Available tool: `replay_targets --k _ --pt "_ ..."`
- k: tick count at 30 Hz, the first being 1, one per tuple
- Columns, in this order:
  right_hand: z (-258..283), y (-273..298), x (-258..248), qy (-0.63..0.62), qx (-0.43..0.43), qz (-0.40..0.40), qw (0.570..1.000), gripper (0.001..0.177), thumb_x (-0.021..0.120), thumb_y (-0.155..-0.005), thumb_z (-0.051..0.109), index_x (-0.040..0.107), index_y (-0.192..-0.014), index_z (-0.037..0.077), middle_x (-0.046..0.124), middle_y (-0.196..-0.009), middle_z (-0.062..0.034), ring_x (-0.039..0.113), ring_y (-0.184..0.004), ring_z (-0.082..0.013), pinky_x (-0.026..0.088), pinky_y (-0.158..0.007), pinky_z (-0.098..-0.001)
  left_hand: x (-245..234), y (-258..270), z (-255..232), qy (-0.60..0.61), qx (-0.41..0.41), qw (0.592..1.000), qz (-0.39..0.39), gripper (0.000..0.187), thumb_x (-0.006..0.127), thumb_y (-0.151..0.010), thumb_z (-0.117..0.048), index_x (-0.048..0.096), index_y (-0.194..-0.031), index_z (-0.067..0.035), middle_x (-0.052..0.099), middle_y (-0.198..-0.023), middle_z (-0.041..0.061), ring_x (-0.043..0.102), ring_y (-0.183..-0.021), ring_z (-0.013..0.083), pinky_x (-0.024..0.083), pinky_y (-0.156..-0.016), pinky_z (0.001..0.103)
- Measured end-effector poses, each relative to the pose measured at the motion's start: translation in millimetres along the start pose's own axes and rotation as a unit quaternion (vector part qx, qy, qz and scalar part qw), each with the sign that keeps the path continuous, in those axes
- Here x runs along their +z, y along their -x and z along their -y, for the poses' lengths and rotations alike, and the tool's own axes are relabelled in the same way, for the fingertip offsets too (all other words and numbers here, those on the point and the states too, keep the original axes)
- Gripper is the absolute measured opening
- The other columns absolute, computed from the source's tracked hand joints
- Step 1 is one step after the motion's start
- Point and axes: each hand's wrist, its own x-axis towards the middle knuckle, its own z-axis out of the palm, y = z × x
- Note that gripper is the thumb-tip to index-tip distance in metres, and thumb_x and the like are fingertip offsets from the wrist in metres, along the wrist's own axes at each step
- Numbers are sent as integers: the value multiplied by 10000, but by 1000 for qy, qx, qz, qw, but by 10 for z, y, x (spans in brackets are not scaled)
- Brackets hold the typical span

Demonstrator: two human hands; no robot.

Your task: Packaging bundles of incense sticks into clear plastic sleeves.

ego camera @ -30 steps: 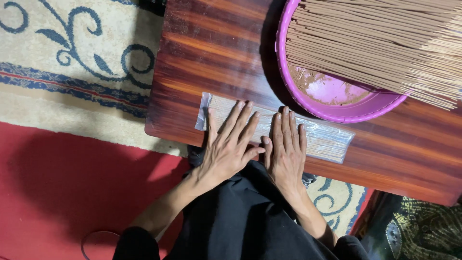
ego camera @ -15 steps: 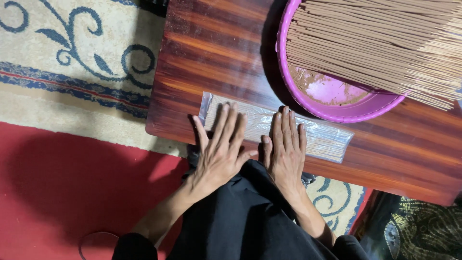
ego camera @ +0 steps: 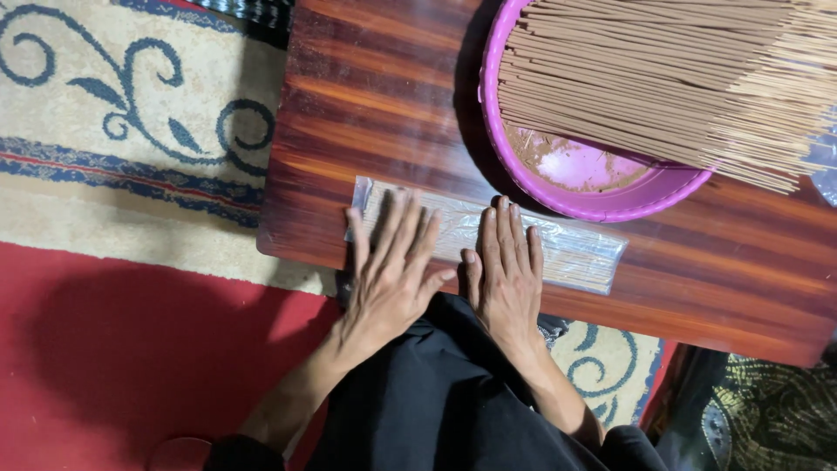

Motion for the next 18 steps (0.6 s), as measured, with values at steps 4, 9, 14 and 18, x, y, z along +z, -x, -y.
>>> replay_targets --k 4,9,14,18 --pt "-13 31 5 13 2 5 1000 549 399 -1100 337 421 -1560 39 394 -1631 -166 383 -1503 -305 259 -1229 -485 185 -29 -134 34 55 998 24 637 488 -1015 -534 568 -1458 -82 485 -1555 217 421 -1482 371 181 -1178 734" --pt "-33 11 -47 -20 3 14 1000 584 480 -1070 385 440 -1546 49 409 -1619 -162 409 -1494 -301 267 -1231 -483 250 -10 -54 -39 56 997 39 660 358 -1049 -580 539 -1496 -130 491 -1559 179 440 -1470 343 257 -1200 609" --pt "-340 135 -243 -17 33 19 999 620 494 -1056 435 453 -1533 42 432 -1602 -169 408 -1489 -312 232 -1239 -501 212 -24 -77 -71 66 993 61 647 386 -1047 -572 546 -1498 -137 486 -1570 171 427 -1478 347 251 -1207 595" --pt "-718 369 -374 -5 79 13 997 571 426 -1085 371 446 -1534 19 418 -1611 -178 382 -1499 -319 222 -1243 -494 130 -92 -130 -92 77 990 76 582 444 -1050 -502 594 -1439 -96 506 -1554 190 434 -1473 371 283 -1179 609"
